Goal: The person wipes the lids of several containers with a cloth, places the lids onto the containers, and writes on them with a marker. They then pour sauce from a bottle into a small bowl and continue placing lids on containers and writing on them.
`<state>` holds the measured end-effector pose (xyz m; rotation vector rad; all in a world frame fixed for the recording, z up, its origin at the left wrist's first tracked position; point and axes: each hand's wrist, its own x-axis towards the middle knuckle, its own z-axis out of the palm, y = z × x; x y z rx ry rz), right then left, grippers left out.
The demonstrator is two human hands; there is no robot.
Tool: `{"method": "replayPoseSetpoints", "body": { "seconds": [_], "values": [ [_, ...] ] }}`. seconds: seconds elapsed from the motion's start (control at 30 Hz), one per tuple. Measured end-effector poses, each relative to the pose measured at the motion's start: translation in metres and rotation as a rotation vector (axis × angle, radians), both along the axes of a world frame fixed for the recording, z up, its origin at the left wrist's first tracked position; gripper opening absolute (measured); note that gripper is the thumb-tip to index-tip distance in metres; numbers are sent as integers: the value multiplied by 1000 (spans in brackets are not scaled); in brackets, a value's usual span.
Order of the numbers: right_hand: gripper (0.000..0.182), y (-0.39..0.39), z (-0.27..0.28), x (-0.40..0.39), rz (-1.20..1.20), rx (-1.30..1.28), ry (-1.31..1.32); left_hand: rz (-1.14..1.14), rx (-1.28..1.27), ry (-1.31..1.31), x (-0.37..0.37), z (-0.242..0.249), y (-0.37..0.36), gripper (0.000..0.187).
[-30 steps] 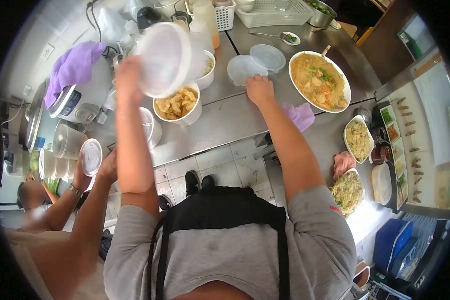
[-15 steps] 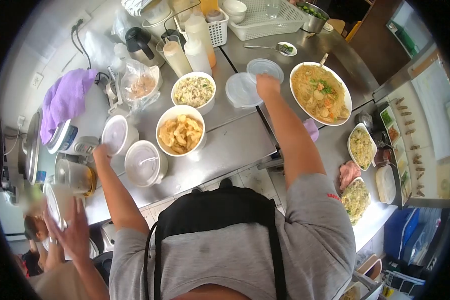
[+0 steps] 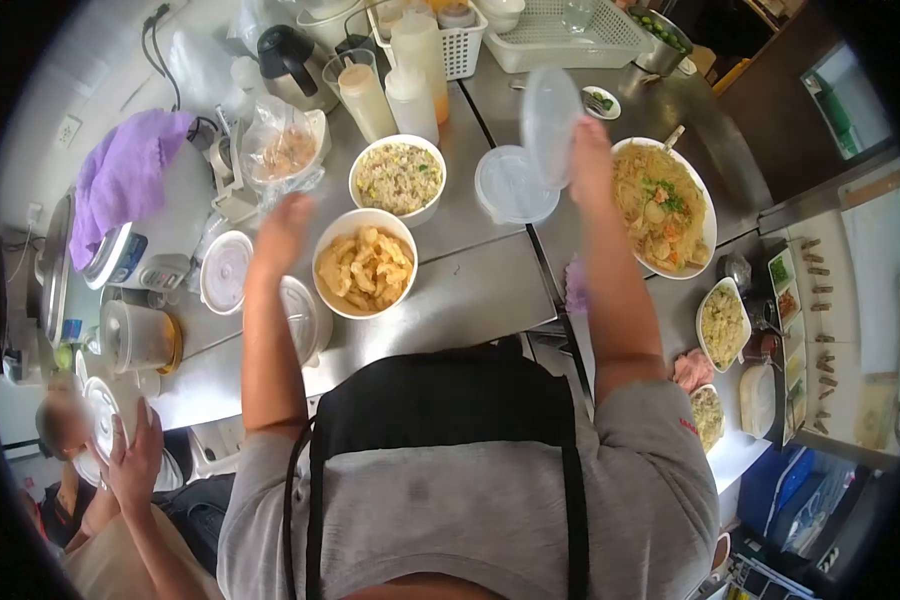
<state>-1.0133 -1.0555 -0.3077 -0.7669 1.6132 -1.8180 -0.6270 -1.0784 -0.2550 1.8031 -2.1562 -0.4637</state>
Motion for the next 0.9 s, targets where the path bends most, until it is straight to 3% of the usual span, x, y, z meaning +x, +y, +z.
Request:
{"method": "replayPoseSetpoints", "body": {
  "seconds": [0.07, 0.17, 0.23, 0.37, 0.47, 0.63, 0.7, 0.8, 0.9],
  "values": [
    [20, -4, -12, 23, 118, 109, -123, -270, -43, -7, -28, -9, 10, 26],
    [21, -7, -26, 57, 300, 36, 63, -310, 50, -185, -7, -65, -14, 26],
    [21, -12, -33, 74, 396, 30, 259, -215, 49, -191, 5, -60, -26, 26],
    [21, -31, -38, 113, 314, -5, 651, -175, -61, -265, 12, -9, -20, 26],
    [22, -50, -35, 134, 259, 149, 817, 118, -254, -112, 39, -59, -76, 27],
    [22, -55, -12, 150, 303, 406, 904, 47, -377, 323, -69, -48, -62, 32],
    [22, -58, -13, 148, 332, 502, 881, 141, 6, 118, -98, -38, -46, 33],
    [22, -53, -11, 144, 349, 559, 875, 178, -63, 233, -104, -65, -48, 33],
    [22, -24, -6, 140, 337, 571, 886, 174, 169, 538, -89, -61, -34, 35]
  ]
}}
